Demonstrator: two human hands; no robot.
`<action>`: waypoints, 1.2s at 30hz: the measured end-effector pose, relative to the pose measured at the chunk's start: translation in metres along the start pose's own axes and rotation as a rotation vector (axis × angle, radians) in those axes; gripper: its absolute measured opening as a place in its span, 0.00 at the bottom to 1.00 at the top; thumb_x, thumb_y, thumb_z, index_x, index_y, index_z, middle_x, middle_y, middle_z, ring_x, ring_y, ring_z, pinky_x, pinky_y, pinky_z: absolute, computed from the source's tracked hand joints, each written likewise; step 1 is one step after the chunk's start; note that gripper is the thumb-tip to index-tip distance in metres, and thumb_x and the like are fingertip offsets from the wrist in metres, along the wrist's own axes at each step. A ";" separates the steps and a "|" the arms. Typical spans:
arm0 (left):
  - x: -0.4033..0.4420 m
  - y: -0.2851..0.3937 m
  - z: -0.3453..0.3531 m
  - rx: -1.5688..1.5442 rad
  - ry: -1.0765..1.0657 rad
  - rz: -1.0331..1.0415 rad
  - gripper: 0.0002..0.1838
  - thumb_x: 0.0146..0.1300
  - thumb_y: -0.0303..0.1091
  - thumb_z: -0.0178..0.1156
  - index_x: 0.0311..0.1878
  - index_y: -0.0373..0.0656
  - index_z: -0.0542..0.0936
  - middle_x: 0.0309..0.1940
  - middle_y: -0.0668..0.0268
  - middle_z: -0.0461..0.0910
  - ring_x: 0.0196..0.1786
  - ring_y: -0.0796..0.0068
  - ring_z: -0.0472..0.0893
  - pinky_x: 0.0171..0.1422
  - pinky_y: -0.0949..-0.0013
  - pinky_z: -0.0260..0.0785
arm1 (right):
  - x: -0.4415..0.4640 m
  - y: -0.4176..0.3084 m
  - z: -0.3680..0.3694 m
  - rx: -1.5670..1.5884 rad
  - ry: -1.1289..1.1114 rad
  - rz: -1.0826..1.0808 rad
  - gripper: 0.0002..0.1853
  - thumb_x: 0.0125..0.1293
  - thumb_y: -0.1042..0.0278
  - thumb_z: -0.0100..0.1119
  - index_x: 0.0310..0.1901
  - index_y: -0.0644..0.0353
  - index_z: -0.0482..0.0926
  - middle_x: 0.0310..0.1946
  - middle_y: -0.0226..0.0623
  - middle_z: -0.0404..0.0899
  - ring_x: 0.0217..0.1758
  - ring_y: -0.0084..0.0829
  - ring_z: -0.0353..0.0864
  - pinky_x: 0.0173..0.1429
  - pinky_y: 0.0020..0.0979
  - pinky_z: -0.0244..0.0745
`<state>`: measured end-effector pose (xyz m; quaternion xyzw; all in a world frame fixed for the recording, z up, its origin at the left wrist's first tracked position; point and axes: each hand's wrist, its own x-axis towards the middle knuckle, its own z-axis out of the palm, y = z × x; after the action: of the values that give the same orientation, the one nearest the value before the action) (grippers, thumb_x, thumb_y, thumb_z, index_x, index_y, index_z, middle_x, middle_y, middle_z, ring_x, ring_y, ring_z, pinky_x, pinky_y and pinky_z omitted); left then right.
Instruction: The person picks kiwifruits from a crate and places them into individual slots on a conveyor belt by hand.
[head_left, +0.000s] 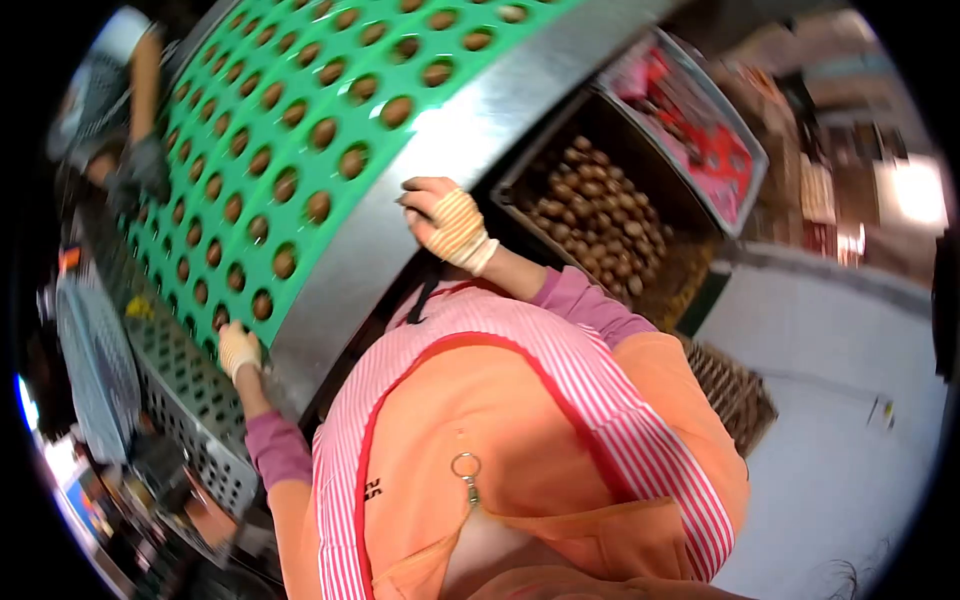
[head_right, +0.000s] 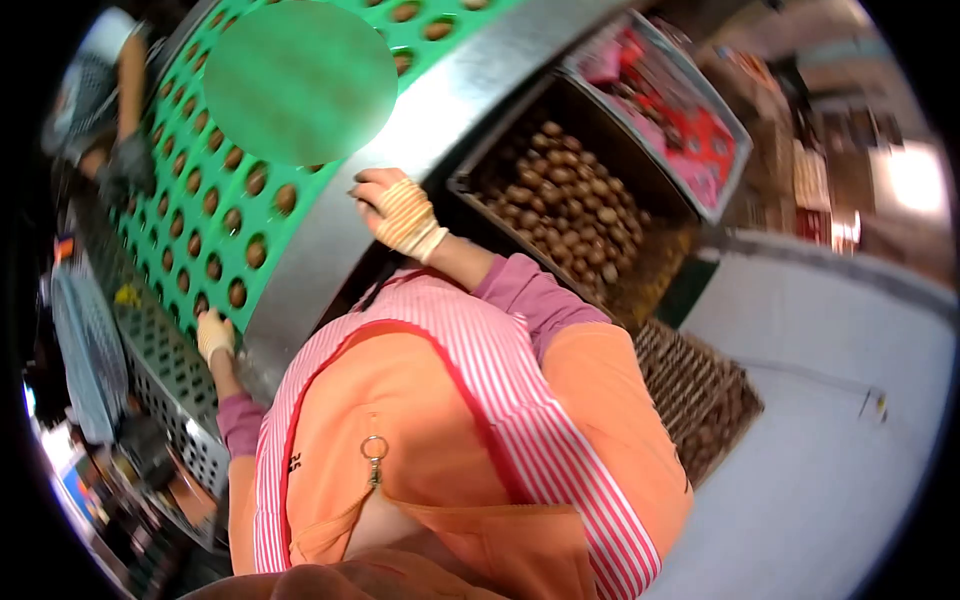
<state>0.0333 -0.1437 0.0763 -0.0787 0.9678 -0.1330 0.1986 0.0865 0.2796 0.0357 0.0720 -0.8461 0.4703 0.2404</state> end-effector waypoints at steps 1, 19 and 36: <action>0.008 0.001 0.007 -0.137 0.142 0.068 0.18 0.61 0.34 0.61 0.54 0.43 0.78 0.58 0.53 0.73 0.57 0.48 0.75 0.60 0.53 0.71 | -0.004 0.005 -0.015 -0.014 0.063 0.054 0.12 0.56 0.74 0.61 0.43 0.56 0.80 0.48 0.41 0.78 0.52 0.46 0.76 0.57 0.43 0.73; -0.039 0.333 -0.027 -0.352 0.695 1.063 0.30 0.68 0.48 0.55 0.68 0.42 0.67 0.67 0.48 0.64 0.67 0.40 0.64 0.70 0.43 0.57 | -0.233 0.171 -0.246 -0.609 -0.069 1.590 0.46 0.54 0.57 0.71 0.74 0.44 0.56 0.74 0.42 0.52 0.74 0.51 0.54 0.73 0.55 0.57; -0.086 0.421 -0.068 -0.652 0.287 1.368 0.22 0.66 0.33 0.58 0.62 0.36 0.73 0.57 0.51 0.76 0.61 0.49 0.73 0.68 0.55 0.64 | -0.219 0.202 -0.218 0.360 0.558 1.708 0.40 0.64 0.52 0.63 0.74 0.53 0.59 0.72 0.45 0.63 0.73 0.43 0.64 0.70 0.44 0.66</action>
<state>0.0417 0.2901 0.0462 0.5009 0.8075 0.3022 0.0759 0.2815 0.5484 -0.1259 -0.6578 -0.4370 0.6135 -0.0081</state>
